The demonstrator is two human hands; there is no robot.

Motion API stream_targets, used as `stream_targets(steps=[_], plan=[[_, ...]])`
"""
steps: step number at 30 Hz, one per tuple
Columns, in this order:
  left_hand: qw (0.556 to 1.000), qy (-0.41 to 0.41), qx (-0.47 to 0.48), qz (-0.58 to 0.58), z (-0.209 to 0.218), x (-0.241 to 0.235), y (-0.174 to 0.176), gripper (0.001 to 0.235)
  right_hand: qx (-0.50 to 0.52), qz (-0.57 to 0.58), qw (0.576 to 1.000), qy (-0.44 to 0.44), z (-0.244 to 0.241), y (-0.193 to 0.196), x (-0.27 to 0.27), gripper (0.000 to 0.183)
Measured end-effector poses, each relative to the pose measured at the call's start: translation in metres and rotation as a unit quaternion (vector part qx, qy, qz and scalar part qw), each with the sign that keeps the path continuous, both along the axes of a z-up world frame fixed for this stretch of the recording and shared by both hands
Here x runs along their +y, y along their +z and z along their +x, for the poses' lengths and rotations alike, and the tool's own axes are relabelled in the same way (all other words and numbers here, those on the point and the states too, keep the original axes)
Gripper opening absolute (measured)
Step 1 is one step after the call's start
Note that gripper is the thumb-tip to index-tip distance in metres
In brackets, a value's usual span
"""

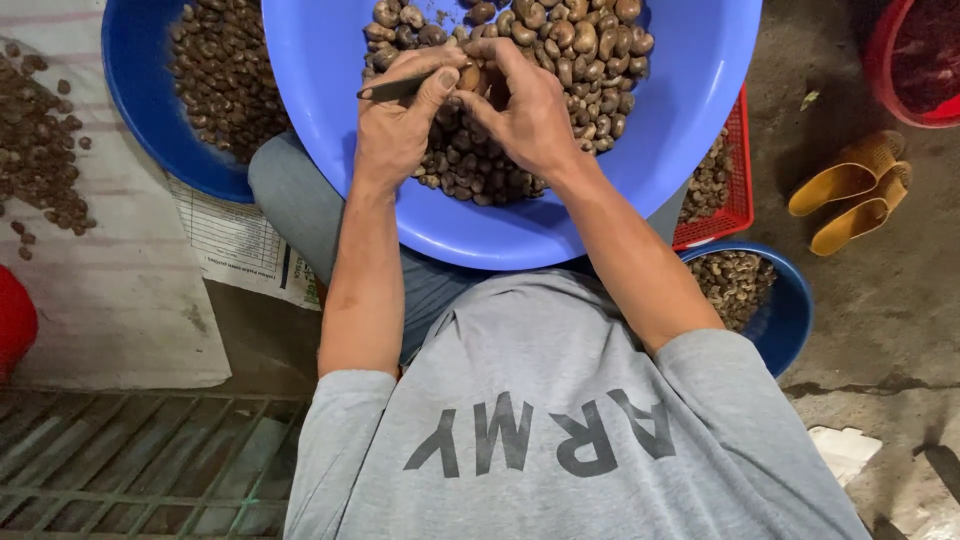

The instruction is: The person sits with a large blue basin of cashew nuts on their lap and uses a small knife to peel the outer skin off individual nuts. They pick up a nut, scrape the skin with the blade, and drop the peeled nut into a smaller blue bowl to the right.

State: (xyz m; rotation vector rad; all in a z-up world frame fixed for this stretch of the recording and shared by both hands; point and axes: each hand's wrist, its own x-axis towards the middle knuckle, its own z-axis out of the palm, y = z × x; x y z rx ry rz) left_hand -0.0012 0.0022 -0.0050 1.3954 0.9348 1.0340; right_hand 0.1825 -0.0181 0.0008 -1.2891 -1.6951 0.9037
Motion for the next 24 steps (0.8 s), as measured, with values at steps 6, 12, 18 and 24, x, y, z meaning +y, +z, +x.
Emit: stream_targets(steps=[6, 12, 18, 24], plan=[[1.0, -0.006, -0.017, 0.001, -0.001, 0.0, 0.0, 0.018, -0.022, 0.002, 1.0, -0.005, 0.0, -0.002, 0.0, 0.043], [0.999, 0.013, -0.029, -0.022, -0.002, 0.0, -0.003, 0.018, -0.029, 0.017, 0.999, -0.008, -0.001, -0.004, 0.0, 0.044], [1.0, 0.015, -0.025, -0.005, -0.003, 0.001, -0.003, 0.019, -0.036, 0.018, 0.999, -0.015, -0.002, -0.013, -0.002, 0.048], [0.997, 0.041, 0.071, 0.002, 0.001, 0.001, 0.01, 0.016, -0.032, -0.026, 0.999, 0.004, 0.002, -0.022, -0.003, 0.049]])
